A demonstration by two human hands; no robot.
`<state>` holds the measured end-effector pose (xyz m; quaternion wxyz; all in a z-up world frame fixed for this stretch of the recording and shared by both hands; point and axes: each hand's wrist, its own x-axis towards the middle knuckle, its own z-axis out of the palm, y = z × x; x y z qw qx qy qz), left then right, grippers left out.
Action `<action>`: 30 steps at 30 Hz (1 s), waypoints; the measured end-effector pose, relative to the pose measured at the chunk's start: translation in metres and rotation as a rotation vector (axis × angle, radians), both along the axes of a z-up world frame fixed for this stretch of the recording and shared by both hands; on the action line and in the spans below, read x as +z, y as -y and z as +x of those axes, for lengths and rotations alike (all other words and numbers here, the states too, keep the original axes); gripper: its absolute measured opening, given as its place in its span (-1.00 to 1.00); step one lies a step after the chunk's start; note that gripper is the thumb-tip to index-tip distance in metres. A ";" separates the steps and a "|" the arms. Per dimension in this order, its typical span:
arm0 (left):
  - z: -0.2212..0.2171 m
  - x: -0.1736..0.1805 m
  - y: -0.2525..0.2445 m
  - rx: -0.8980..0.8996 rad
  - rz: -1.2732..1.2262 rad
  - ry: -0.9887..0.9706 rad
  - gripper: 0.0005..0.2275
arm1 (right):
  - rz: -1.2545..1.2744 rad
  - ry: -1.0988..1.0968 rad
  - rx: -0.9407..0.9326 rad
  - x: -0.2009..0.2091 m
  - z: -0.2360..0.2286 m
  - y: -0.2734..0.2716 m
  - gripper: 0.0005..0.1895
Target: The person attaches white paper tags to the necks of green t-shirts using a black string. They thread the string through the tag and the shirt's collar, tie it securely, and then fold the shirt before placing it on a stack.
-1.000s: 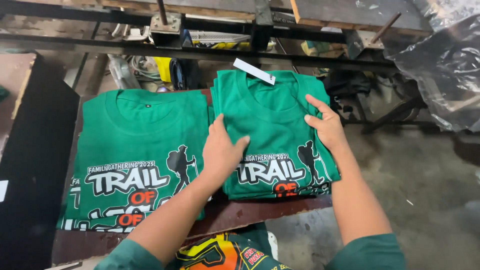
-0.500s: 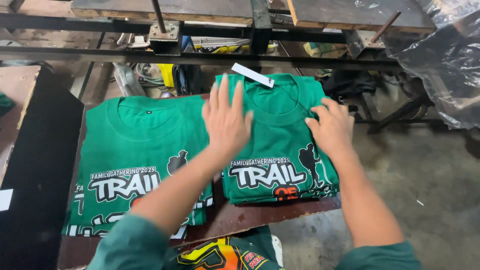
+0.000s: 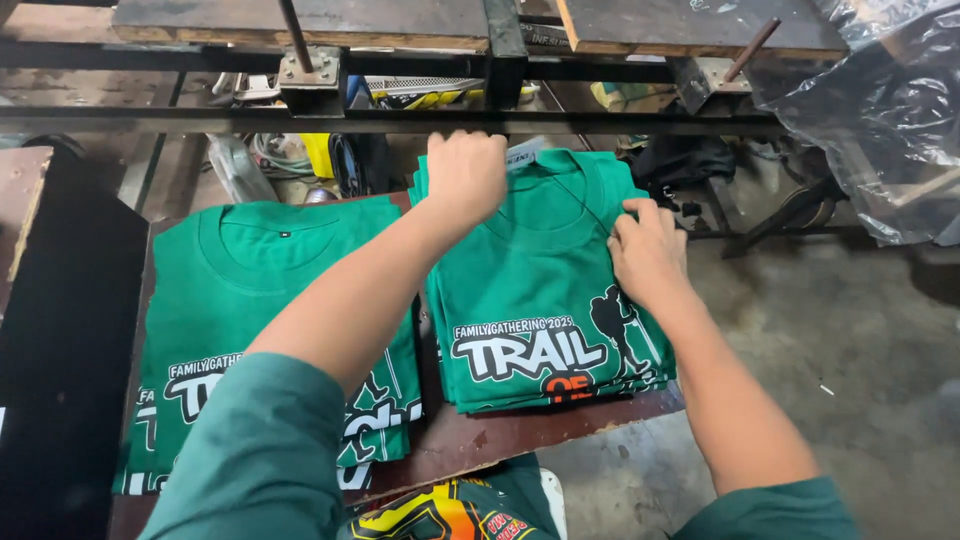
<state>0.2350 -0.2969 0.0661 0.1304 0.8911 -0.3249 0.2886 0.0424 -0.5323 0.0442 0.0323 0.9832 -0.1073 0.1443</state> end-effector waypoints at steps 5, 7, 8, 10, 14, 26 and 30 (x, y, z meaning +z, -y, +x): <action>-0.004 0.010 -0.021 0.076 -0.060 -0.596 -0.74 | -0.033 0.017 0.114 0.033 -0.027 -0.035 -0.75; -0.018 0.016 -0.029 0.123 -0.009 -0.425 -0.73 | 0.007 -0.080 0.097 0.037 -0.032 -0.044 -0.67; -0.025 0.020 -0.030 0.130 -0.082 -0.220 -0.74 | -0.026 0.068 0.110 0.035 -0.031 -0.042 -0.67; -0.038 0.026 -0.030 0.132 -0.158 -0.021 -0.70 | -0.064 0.211 0.117 0.034 -0.022 -0.040 -0.65; -0.059 0.015 -0.027 -0.133 -0.019 -0.102 -0.49 | 0.125 0.393 0.344 0.025 0.013 -0.064 -0.48; -0.070 -0.017 -0.030 -0.126 -0.024 -0.138 -0.32 | -0.041 0.121 0.164 -0.017 0.013 -0.116 -0.17; -0.114 -0.022 -0.067 -0.161 -0.256 -0.054 -0.24 | -0.085 0.206 0.194 -0.030 0.012 -0.114 -0.27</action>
